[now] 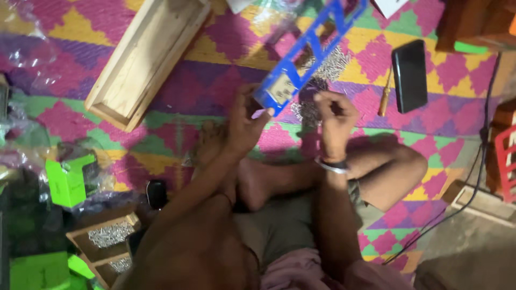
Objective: The person sits on a patterned mat and assembles white electrical socket plates into a blue plastic jig. They pick up individual plates, place them into the jig, and insert small metal pins into the holes of each plate. The person repeats this process for multiple plates, handling them one at a time.
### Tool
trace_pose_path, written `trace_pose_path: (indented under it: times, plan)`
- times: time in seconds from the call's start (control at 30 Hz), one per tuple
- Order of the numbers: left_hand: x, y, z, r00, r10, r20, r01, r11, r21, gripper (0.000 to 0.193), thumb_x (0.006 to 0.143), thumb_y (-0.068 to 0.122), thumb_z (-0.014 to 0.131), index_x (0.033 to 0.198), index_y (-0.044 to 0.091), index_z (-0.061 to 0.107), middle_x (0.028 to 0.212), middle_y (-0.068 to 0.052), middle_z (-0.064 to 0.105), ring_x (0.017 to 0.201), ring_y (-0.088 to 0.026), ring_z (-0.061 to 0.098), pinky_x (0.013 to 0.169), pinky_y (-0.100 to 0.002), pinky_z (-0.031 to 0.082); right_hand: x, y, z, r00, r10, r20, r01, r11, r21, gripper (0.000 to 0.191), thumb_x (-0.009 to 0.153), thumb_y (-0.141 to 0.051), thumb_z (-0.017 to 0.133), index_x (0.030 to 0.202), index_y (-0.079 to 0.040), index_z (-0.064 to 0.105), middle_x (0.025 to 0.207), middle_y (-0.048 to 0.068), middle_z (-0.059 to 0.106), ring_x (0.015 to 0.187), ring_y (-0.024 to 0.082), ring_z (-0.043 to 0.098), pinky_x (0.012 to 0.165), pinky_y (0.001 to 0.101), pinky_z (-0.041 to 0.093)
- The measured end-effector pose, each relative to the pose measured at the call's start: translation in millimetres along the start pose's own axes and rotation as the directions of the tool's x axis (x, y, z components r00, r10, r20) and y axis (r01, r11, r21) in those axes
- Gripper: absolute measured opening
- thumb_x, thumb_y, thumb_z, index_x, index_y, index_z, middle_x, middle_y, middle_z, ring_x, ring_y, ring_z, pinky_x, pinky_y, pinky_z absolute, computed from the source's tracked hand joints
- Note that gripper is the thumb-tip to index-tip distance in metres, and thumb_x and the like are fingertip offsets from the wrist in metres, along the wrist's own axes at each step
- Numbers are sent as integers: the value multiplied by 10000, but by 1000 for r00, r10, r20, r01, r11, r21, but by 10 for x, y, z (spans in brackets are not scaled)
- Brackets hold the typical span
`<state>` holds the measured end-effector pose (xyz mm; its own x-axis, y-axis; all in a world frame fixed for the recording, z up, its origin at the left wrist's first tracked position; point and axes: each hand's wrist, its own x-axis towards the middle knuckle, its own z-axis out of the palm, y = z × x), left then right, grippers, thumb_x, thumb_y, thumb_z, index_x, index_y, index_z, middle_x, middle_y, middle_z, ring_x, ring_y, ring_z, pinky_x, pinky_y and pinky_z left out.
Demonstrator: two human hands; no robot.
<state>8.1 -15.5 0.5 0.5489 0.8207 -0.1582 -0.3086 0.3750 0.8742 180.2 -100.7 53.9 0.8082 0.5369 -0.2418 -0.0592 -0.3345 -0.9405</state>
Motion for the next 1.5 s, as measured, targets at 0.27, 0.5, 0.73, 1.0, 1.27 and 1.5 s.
trace_pose_path:
  times: [0.27, 0.5, 0.73, 1.0, 1.27, 1.5]
  plan:
    - [-111, -25, 15, 990, 53, 130, -69, 990, 122, 537, 978, -69, 670, 1461, 35, 460, 1133, -39, 579, 1008, -93, 565, 929, -272, 492, -165, -657, 172, 821, -364, 439, 507, 819, -269, 148, 911, 1, 802, 1052, -32, 772, 1099, 87, 641, 1020, 209, 628, 861, 303, 508]
    - [-72, 100, 55, 985, 92, 149, -122, 970, 211, 500, 953, -49, 680, 1403, 27, 477, 1179, -78, 656, 1097, -142, 649, 983, -309, 538, -212, -680, 277, 828, -368, 423, 519, 787, -333, 162, 892, -2, 824, 1046, -24, 778, 1118, 86, 589, 1076, 226, 575, 968, 339, 484]
    - [-70, 198, 60, 980, 124, 155, -175, 906, 385, 467, 937, -13, 695, 1368, 42, 525, 1086, -79, 679, 965, -147, 663, 883, -299, 544, -207, -537, 252, 861, -351, 369, 465, 836, -291, 175, 880, -16, 838, 1045, -41, 786, 1114, 71, 589, 1063, 218, 573, 955, 332, 484]
    - [-74, 144, 61, 985, 101, 139, -142, 933, 331, 503, 939, -11, 702, 1398, 36, 502, 1175, -97, 664, 1070, -161, 651, 965, -313, 541, -344, -439, 365, 796, -518, 313, 606, 671, -428, 115, 924, -2, 777, 1033, -31, 757, 1173, 112, 617, 1153, 276, 567, 1039, 387, 447]
    - [-84, 130, 67, 989, 51, 137, -87, 958, 273, 531, 936, -5, 704, 1414, 33, 477, 1228, -104, 660, 1139, -160, 658, 995, -313, 547, -322, -426, 355, 827, -476, 299, 562, 729, -391, 109, 948, -29, 758, 1056, -32, 741, 1181, 118, 626, 1158, 280, 575, 1035, 399, 450]
    - [-86, 133, 39, 990, 43, 134, -76, 964, 256, 554, 932, -22, 695, 1435, 29, 468, 1228, -93, 652, 1141, -156, 633, 1009, -314, 529, -403, -423, 423, 792, -531, 302, 610, 657, -442, 100, 978, -47, 743, 1077, -36, 737, 1240, 124, 638, 1207, 297, 558, 1069, 408, 442]
